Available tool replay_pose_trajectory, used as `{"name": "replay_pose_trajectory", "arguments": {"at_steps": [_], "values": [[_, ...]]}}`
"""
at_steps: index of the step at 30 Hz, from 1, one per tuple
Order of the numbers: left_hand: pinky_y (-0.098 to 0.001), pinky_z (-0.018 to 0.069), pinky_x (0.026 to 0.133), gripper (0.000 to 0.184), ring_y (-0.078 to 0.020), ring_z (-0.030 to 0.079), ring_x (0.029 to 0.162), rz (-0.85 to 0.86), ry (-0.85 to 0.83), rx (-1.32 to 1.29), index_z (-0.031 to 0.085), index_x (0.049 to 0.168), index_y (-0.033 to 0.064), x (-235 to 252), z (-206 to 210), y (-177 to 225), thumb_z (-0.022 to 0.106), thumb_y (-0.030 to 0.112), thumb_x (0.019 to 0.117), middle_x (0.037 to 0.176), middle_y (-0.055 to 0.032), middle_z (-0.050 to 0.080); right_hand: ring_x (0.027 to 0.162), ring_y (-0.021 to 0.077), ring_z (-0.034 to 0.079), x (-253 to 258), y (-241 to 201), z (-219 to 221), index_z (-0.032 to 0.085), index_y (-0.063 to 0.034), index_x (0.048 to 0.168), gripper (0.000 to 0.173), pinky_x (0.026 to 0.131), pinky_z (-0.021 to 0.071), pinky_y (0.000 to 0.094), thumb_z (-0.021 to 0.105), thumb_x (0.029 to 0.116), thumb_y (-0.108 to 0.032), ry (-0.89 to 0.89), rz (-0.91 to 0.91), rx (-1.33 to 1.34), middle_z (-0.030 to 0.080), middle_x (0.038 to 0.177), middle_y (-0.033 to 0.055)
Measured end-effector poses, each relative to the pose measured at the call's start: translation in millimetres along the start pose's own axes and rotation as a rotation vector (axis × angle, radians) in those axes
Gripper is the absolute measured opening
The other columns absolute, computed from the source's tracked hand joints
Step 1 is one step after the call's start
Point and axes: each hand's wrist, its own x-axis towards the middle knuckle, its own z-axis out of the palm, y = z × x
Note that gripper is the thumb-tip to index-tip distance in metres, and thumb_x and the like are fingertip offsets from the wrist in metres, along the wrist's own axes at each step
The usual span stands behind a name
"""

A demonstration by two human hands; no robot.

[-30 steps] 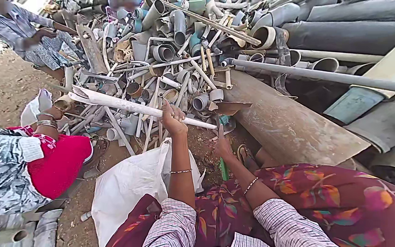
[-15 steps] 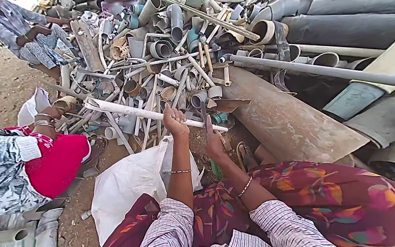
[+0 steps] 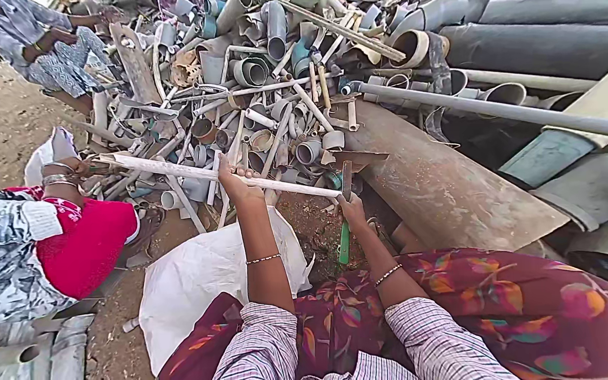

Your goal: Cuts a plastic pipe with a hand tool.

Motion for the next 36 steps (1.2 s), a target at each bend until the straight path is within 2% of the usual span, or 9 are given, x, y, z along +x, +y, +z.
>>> {"name": "replay_pose_trajectory", "arguments": {"at_steps": [5, 7, 9, 12, 18, 21, 25, 31, 36], "values": [[-0.0278, 0.0536, 0.054, 0.032, -0.008, 0.049, 0.048, -0.073, -0.02, -0.05, 0.042, 0.084, 0.0208, -4, 11, -13, 0.044, 0.04, 0.1092, 0.059, 0.006, 0.042, 0.044, 0.0079, 0.045, -14, -16, 9, 0.049, -0.0014, 0.124, 0.024, 0.043, 0.0426, 0.0218, 0.046, 0.1114, -0.021, 0.029, -0.002, 0.072, 0.049, 0.063, 0.0025], [-0.0299, 0.0551, 0.054, 0.04, -0.01, 0.051, 0.044, -0.084, -0.102, -0.028, 0.044, 0.076, 0.0187, -9, 19, -36, 0.04, 0.036, 0.1111, 0.053, 0.0052, 0.043, 0.045, 0.0089, 0.046, -19, -20, 14, 0.05, -0.0009, 0.125, 0.025, 0.045, 0.0426, 0.0231, 0.045, 0.1118, -0.022, -0.012, -0.037, 0.041, 0.05, 0.065, 0.0033], [-0.0275, 0.0494, 0.049, 0.048, -0.0096, 0.042, 0.038, -0.031, -0.154, 0.003, 0.036, 0.066, 0.0206, -16, 22, -57, 0.034, 0.031, 0.1129, 0.046, 0.0067, 0.034, 0.045, 0.0086, 0.047, -23, -21, 19, 0.047, -0.0016, 0.128, 0.026, 0.044, 0.0419, 0.0225, 0.04, 0.1128, -0.022, -0.033, -0.077, 0.021, 0.053, 0.065, 0.0039], [-0.0261, 0.0438, 0.044, 0.052, -0.0096, 0.034, 0.035, 0.041, -0.089, -0.001, 0.03, 0.062, 0.0211, -17, 23, -65, 0.031, 0.03, 0.1136, 0.044, 0.0064, 0.027, 0.046, 0.0112, 0.048, -25, -17, 20, 0.023, -0.0093, 0.158, 0.047, 0.044, 0.0427, 0.0257, 0.032, 0.1144, -0.022, -0.024, -0.09, -0.024, 0.056, 0.071, 0.0066], [-0.0241, 0.0449, 0.042, 0.049, -0.0085, 0.038, 0.035, 0.078, 0.051, -0.003, 0.036, 0.067, 0.0187, -19, 27, -66, 0.031, 0.035, 0.1137, 0.044, 0.0064, 0.029, 0.047, 0.0126, 0.049, -45, -25, 33, 0.0, -0.0132, 0.166, 0.059, 0.047, 0.0445, 0.0275, 0.029, 0.114, -0.017, -0.169, -0.235, -0.129, 0.057, 0.071, 0.0076], [-0.0239, 0.044, 0.043, 0.048, -0.0086, 0.037, 0.036, 0.05, 0.072, -0.014, 0.037, 0.069, 0.018, -22, 28, -72, 0.033, 0.036, 0.1133, 0.046, 0.006, 0.029, 0.047, 0.012, 0.048, -49, -21, 38, 0.002, -0.0124, 0.166, 0.061, 0.047, 0.0438, 0.0274, 0.031, 0.1126, -0.014, -0.232, -0.346, -0.13, 0.056, 0.067, 0.0069], [-0.0242, 0.0444, 0.044, 0.047, -0.0088, 0.037, 0.037, 0.032, 0.136, -0.004, 0.037, 0.071, 0.019, -20, 29, -64, 0.033, 0.039, 0.1131, 0.048, 0.0061, 0.029, 0.044, 0.0121, 0.046, -27, -11, 26, -0.003, -0.0249, 0.166, 0.06, 0.041, 0.041, 0.0263, 0.027, 0.1144, -0.017, -0.06, -0.11, 0.075, 0.063, 0.085, 0.0133], [-0.0231, 0.0466, 0.048, 0.046, -0.0074, 0.041, 0.04, 0.005, 0.13, -0.02, 0.039, 0.071, 0.0187, -30, 33, -72, 0.035, 0.037, 0.1129, 0.049, 0.0066, 0.033, 0.043, 0.0075, 0.045, -54, -27, 42, 0.005, -0.013, 0.166, 0.057, 0.041, 0.0398, 0.022, 0.028, 0.1127, -0.012, -0.26, -0.243, 0.105, 0.054, 0.063, 0.0026], [-0.0246, 0.048, 0.051, 0.047, -0.0089, 0.043, 0.041, 0.02, 0.14, -0.007, 0.038, 0.069, 0.019, -30, 33, -67, 0.036, 0.038, 0.1126, 0.049, 0.0063, 0.034, 0.04, 0.0094, 0.045, -32, -15, 29, 0.004, -0.0138, 0.166, 0.057, 0.037, 0.0387, 0.0225, 0.027, 0.1132, -0.011, -0.104, -0.162, 0.231, 0.054, 0.063, 0.0056]]}}
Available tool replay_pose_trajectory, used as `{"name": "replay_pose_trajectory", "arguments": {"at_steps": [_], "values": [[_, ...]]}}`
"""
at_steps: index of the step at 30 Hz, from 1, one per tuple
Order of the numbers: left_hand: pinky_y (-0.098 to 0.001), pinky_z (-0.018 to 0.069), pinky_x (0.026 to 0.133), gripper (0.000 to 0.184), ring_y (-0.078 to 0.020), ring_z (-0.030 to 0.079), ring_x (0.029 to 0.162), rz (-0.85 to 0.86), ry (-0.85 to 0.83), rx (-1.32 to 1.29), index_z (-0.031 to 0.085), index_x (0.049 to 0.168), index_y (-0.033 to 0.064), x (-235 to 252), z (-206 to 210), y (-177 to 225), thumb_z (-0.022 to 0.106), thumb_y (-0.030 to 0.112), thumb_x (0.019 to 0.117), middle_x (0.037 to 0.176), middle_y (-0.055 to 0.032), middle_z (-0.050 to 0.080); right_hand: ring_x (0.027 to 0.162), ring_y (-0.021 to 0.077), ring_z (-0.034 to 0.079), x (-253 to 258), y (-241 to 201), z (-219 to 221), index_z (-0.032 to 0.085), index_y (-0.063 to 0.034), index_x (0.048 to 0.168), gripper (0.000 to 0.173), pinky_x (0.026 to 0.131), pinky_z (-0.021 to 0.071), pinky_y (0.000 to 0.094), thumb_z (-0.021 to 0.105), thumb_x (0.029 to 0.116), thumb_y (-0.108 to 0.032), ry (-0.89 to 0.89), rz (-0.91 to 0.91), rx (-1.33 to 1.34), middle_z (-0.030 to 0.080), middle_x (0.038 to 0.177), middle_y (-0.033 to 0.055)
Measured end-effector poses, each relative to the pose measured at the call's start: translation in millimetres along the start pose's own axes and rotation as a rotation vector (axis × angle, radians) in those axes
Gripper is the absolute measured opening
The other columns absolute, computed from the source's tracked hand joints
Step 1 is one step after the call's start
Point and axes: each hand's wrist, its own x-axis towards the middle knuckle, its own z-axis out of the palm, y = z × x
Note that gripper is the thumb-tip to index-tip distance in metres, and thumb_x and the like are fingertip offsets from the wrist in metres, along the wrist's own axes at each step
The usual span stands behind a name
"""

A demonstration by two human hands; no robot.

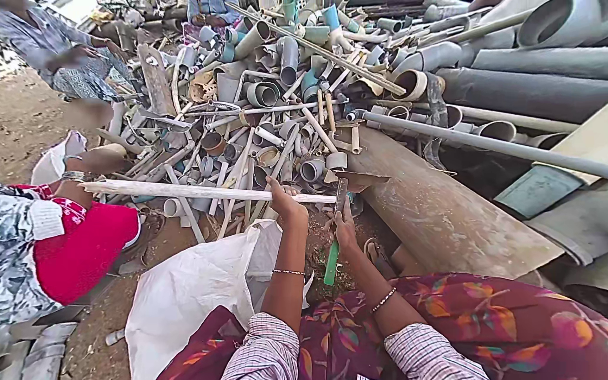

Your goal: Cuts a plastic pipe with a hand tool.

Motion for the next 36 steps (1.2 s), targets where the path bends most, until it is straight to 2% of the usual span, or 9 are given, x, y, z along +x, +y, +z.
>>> {"name": "replay_pose_trajectory", "arguments": {"at_steps": [5, 10, 15, 20, 24, 29, 33, 36], "values": [[-0.0261, 0.0467, 0.053, 0.048, -0.0096, 0.042, 0.043, 0.024, -0.025, -0.018, 0.039, 0.068, 0.0191, -2, -1, -4, 0.038, 0.038, 0.112, 0.05, 0.0063, 0.034, 0.04, 0.0073, 0.043, -21, -13, 16, 0.005, -0.0099, 0.165, 0.058, 0.039, 0.0387, 0.0215, 0.028, 0.112, -0.009, -0.23, -0.038, -0.057, 0.05, 0.06, 0.0019], [-0.0264, 0.0463, 0.053, 0.047, -0.0097, 0.042, 0.044, -0.014, -0.026, -0.026, 0.037, 0.069, 0.0195, -2, -2, -1, 0.037, 0.04, 0.112, 0.052, 0.006, 0.034, 0.039, 0.0089, 0.044, -1, -6, -1, 0.005, -0.0145, 0.165, 0.056, 0.035, 0.037, 0.0219, 0.026, 0.1136, -0.012, -0.03, 0.024, 0.053, 0.051, 0.06, 0.0036], [-0.0263, 0.046, 0.053, 0.048, -0.0101, 0.041, 0.043, 0.003, -0.03, -0.046, 0.037, 0.068, 0.019, -2, -2, -7, 0.037, 0.036, 0.1124, 0.05, 0.0059, 0.033, 0.042, 0.0076, 0.044, -19, -19, 14, 0.007, -0.0105, 0.165, 0.057, 0.041, 0.0391, 0.0217, 0.028, 0.112, -0.01, -0.251, -0.048, -0.081, 0.05, 0.061, 0.0014], [-0.0272, 0.0473, 0.054, 0.049, -0.0108, 0.043, 0.044, 0.007, -0.015, -0.024, 0.036, 0.067, 0.0191, -1, -1, -4, 0.036, 0.039, 0.1123, 0.051, 0.0052, 0.034, 0.039, 0.0093, 0.043, 1, -10, -3, 0.01, -0.0148, 0.165, 0.054, 0.035, 0.0368, 0.0224, 0.028, 0.1142, -0.015, 0.025, 0.09, 0.031, 0.048, 0.06, 0.0032], [-0.0245, 0.0451, 0.051, 0.049, -0.0085, 0.041, 0.043, 0.068, -0.03, -0.026, 0.038, 0.066, 0.019, -2, 1, -3, 0.038, 0.036, 0.1123, 0.05, 0.0061, 0.034, 0.041, 0.0098, 0.045, -13, -20, 9, 0.007, -0.0138, 0.165, 0.056, 0.038, 0.0405, 0.0231, 0.03, 0.1141, -0.015, -0.062, 0.117, -0.033, 0.049, 0.064, 0.0028], [-0.025, 0.0476, 0.055, 0.049, -0.0092, 0.044, 0.045, 0.054, -0.081, -0.033, 0.038, 0.067, 0.019, -9, 2, -2, 0.035, 0.037, 0.1126, 0.051, 0.0058, 0.036, 0.039, 0.0086, 0.042, -7, -18, 3, 0.009, -0.0166, 0.165, 0.054, 0.035, 0.0371, 0.0215, 0.027, 0.1142, -0.015, -0.047, 0.071, 0.075, 0.046, 0.059, 0.0019], [-0.0247, 0.0458, 0.053, 0.05, -0.0091, 0.042, 0.043, 0.028, -0.071, -0.014, 0.037, 0.066, 0.0187, -10, 2, -8, 0.037, 0.034, 0.1125, 0.049, 0.0056, 0.034, 0.04, 0.0092, 0.044, -19, -21, 13, 0.01, -0.0129, 0.166, 0.057, 0.039, 0.0414, 0.0232, 0.031, 0.1128, -0.013, -0.207, 0.0, -0.048, 0.047, 0.06, 0.0021], [-0.0247, 0.0471, 0.053, 0.049, -0.0095, 0.043, 0.044, 0.018, -0.067, -0.015, 0.037, 0.067, 0.0188, -10, 0, -6, 0.035, 0.036, 0.1128, 0.05, 0.0055, 0.035, 0.038, 0.0109, 0.046, -9, -17, 5, 0.01, -0.0153, 0.166, 0.056, 0.037, 0.0414, 0.0241, 0.03, 0.1141, -0.016, -0.061, 0.065, -0.053, 0.05, 0.059, 0.005]]}}
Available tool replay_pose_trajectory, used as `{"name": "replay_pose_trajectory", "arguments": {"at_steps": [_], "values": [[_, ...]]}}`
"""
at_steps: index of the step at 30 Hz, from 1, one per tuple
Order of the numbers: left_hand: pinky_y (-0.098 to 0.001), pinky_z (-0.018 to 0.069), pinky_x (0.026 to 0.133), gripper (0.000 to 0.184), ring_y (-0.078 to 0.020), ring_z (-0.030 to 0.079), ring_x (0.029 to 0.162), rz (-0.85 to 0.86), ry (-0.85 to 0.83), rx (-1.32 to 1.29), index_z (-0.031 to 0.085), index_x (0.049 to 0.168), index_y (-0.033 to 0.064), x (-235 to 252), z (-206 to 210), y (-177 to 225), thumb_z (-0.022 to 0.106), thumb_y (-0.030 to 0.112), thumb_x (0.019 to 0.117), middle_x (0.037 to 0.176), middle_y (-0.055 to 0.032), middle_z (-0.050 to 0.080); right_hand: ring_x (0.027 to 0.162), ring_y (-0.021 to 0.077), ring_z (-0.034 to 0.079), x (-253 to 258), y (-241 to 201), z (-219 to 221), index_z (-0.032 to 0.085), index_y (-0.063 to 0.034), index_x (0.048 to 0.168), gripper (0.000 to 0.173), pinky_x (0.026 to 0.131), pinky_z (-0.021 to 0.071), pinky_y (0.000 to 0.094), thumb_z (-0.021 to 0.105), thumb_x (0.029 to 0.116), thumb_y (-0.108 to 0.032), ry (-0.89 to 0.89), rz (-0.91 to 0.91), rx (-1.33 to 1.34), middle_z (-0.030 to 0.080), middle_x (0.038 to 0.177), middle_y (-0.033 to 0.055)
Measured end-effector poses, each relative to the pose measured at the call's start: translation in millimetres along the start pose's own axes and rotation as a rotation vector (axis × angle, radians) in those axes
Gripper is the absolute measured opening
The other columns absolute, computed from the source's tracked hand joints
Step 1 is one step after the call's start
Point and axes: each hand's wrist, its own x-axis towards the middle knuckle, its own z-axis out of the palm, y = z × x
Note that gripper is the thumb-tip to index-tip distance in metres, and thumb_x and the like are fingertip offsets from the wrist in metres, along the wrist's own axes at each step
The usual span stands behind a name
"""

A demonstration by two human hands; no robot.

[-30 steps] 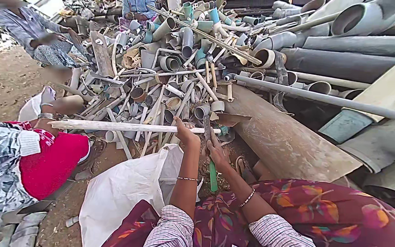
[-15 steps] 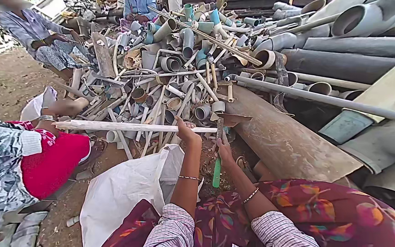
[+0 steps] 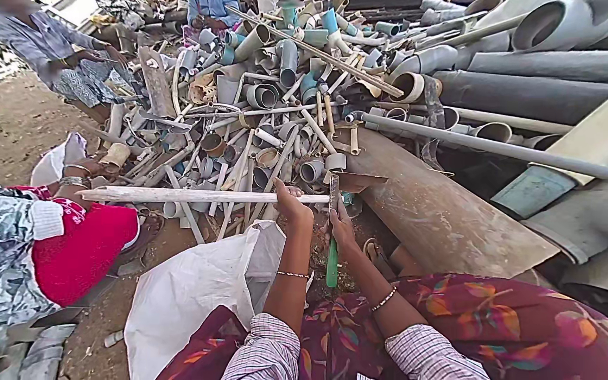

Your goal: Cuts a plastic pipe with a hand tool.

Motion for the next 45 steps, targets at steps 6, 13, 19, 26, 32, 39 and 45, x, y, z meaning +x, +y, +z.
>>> {"name": "replay_pose_trajectory", "arguments": {"at_steps": [6, 13, 19, 26, 32, 39, 45], "values": [[-0.0241, 0.0468, 0.053, 0.046, -0.009, 0.043, 0.044, 0.053, -0.021, 0.004, 0.041, 0.069, 0.0181, 0, 2, -4, 0.038, 0.034, 0.1123, 0.051, 0.0057, 0.035, 0.042, 0.0117, 0.049, -7, -6, 7, 0.012, -0.0175, 0.166, 0.057, 0.042, 0.0444, 0.0254, 0.034, 0.1135, -0.018, -0.053, -0.019, -0.159, 0.053, 0.063, 0.0052], [-0.0235, 0.0465, 0.052, 0.049, -0.0082, 0.044, 0.043, 0.011, -0.019, 0.022, 0.039, 0.066, 0.0189, -3, 2, -7, 0.038, 0.035, 0.1121, 0.05, 0.0059, 0.036, 0.041, 0.0119, 0.048, 3, 0, -4, 0.009, -0.0177, 0.166, 0.057, 0.039, 0.0439, 0.0247, 0.033, 0.1141, -0.019, 0.057, 0.043, -0.048, 0.053, 0.065, 0.0068], [-0.0239, 0.0472, 0.053, 0.048, -0.0086, 0.044, 0.043, 0.02, -0.012, 0.045, 0.039, 0.067, 0.018, -1, 1, -5, 0.036, 0.032, 0.113, 0.049, 0.0056, 0.035, 0.04, 0.0109, 0.047, 1, 1, -3, 0.007, -0.0187, 0.166, 0.058, 0.038, 0.042, 0.0239, 0.033, 0.1139, -0.017, 0.017, 0.031, 0.003, 0.051, 0.062, 0.0058], [-0.0219, 0.0467, 0.052, 0.047, -0.0076, 0.043, 0.043, 0.015, -0.028, 0.05, 0.039, 0.068, 0.0181, -5, 1, -10, 0.035, 0.03, 0.1133, 0.049, 0.0062, 0.035, 0.039, 0.0095, 0.045, -7, -6, 5, 0.01, -0.0196, 0.167, 0.059, 0.038, 0.0414, 0.0227, 0.035, 0.1132, -0.017, -0.12, -0.014, -0.033, 0.049, 0.058, 0.0039], [-0.0229, 0.0463, 0.052, 0.048, -0.008, 0.042, 0.042, 0.05, -0.044, 0.019, 0.039, 0.067, 0.0189, -3, 3, -6, 0.035, 0.029, 0.1131, 0.049, 0.0066, 0.034, 0.04, 0.0106, 0.044, 4, 1, -7, 0.007, -0.0214, 0.166, 0.059, 0.038, 0.04, 0.0241, 0.033, 0.1142, -0.02, 0.062, 0.078, -0.035, 0.05, 0.06, 0.0054], [-0.0234, 0.0464, 0.051, 0.046, -0.0076, 0.041, 0.042, 0.067, -0.048, -0.002, 0.038, 0.068, 0.0192, -5, 3, -6, 0.035, 0.026, 0.113, 0.049, 0.0063, 0.034, 0.039, 0.0107, 0.043, 9, 5, -12, 0.012, -0.0221, 0.166, 0.055, 0.037, 0.0386, 0.024, 0.032, 0.1144, -0.021, 0.11, 0.082, -0.01, 0.05, 0.061, 0.0059], [-0.0226, 0.046, 0.051, 0.049, -0.0071, 0.043, 0.042, 0.063, -0.028, 0.023, 0.039, 0.065, 0.0191, -4, 1, -6, 0.034, 0.029, 0.1132, 0.048, 0.0068, 0.035, 0.04, 0.01, 0.044, -5, -4, 2, 0.01, -0.0206, 0.166, 0.058, 0.038, 0.0399, 0.0228, 0.033, 0.1137, -0.018, -0.077, 0.046, -0.011, 0.048, 0.06, 0.0036]]}}
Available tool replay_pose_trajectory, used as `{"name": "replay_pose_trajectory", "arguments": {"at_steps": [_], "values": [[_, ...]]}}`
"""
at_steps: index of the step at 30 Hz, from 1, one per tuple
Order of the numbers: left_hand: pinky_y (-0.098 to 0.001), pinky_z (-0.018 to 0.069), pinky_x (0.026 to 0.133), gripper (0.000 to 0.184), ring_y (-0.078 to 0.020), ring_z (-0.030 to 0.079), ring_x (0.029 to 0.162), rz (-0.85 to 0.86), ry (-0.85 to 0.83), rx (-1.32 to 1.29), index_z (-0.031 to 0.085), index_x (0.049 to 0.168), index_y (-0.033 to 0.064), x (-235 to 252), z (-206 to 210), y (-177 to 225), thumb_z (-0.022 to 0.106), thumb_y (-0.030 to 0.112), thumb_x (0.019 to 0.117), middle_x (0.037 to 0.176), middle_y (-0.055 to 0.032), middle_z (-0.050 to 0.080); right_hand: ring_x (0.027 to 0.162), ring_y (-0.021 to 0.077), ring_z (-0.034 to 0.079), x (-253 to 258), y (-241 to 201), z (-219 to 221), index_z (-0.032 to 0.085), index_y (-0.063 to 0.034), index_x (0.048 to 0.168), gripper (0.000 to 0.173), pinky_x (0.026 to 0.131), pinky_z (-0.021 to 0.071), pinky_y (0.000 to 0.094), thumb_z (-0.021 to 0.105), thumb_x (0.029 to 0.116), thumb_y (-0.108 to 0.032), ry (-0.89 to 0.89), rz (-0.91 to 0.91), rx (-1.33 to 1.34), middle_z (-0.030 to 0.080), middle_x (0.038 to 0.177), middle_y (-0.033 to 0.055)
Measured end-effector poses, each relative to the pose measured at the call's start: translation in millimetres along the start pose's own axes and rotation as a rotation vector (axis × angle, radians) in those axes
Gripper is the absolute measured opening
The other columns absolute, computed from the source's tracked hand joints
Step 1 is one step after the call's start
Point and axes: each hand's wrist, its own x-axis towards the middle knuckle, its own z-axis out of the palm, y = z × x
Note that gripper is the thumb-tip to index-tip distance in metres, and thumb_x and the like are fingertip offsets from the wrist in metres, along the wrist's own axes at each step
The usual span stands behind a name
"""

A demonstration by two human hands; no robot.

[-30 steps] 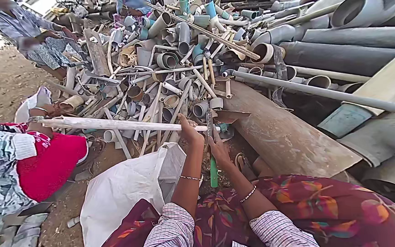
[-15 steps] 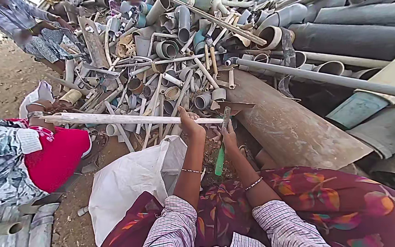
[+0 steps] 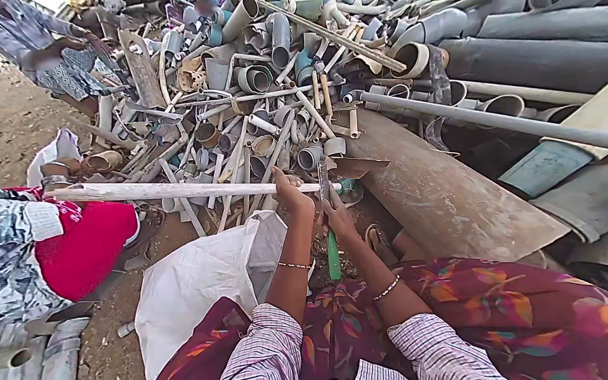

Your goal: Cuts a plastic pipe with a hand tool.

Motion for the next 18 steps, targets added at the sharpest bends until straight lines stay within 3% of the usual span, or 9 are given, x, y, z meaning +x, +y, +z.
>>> {"name": "replay_pose_trajectory", "arguments": {"at_steps": [3, 8, 12, 18], "values": [[-0.0233, 0.0462, 0.05, 0.048, -0.0083, 0.042, 0.041, -0.023, 0.01, -0.033, 0.037, 0.066, 0.0194, 2, 1, -1, 0.035, 0.029, 0.113, 0.048, 0.0064, 0.035, 0.038, 0.01, 0.043, 14, 5, -15, 0.012, -0.0186, 0.165, 0.054, 0.035, 0.0375, 0.0228, 0.031, 0.1143, -0.018, 0.194, 0.051, 0.09, 0.047, 0.059, 0.0047], [-0.0217, 0.0437, 0.048, 0.049, -0.0075, 0.04, 0.039, 0.03, -0.046, -0.05, 0.037, 0.064, 0.0192, 0, 1, -4, 0.035, 0.027, 0.1128, 0.046, 0.0067, 0.032, 0.044, 0.0106, 0.046, 0, -6, 2, 0.012, -0.0162, 0.166, 0.058, 0.041, 0.0425, 0.0242, 0.036, 0.1132, -0.017, -0.023, -0.035, -0.062, 0.049, 0.066, 0.0036], [-0.0222, 0.0401, 0.043, 0.055, -0.0078, 0.035, 0.035, 0.039, -0.067, -0.128, 0.031, 0.059, 0.0203, 1, 0, -3, 0.032, 0.026, 0.1131, 0.043, 0.0066, 0.028, 0.039, 0.0106, 0.044, 11, 2, -13, 0.009, -0.0178, 0.166, 0.057, 0.036, 0.0387, 0.0238, 0.033, 0.1142, -0.018, 0.177, 0.055, 0.038, 0.05, 0.064, 0.0057], [-0.0203, 0.0363, 0.042, 0.052, -0.0059, 0.032, 0.034, 0.084, -0.092, -0.133, 0.033, 0.06, 0.02, 1, -2, -7, 0.032, 0.022, 0.1125, 0.043, 0.0072, 0.027, 0.041, 0.0093, 0.044, -4, -4, 5, 0.012, -0.015, 0.166, 0.058, 0.038, 0.0402, 0.0231, 0.036, 0.1128, -0.015, -0.012, -0.038, -0.013, 0.048, 0.065, 0.003]]}}
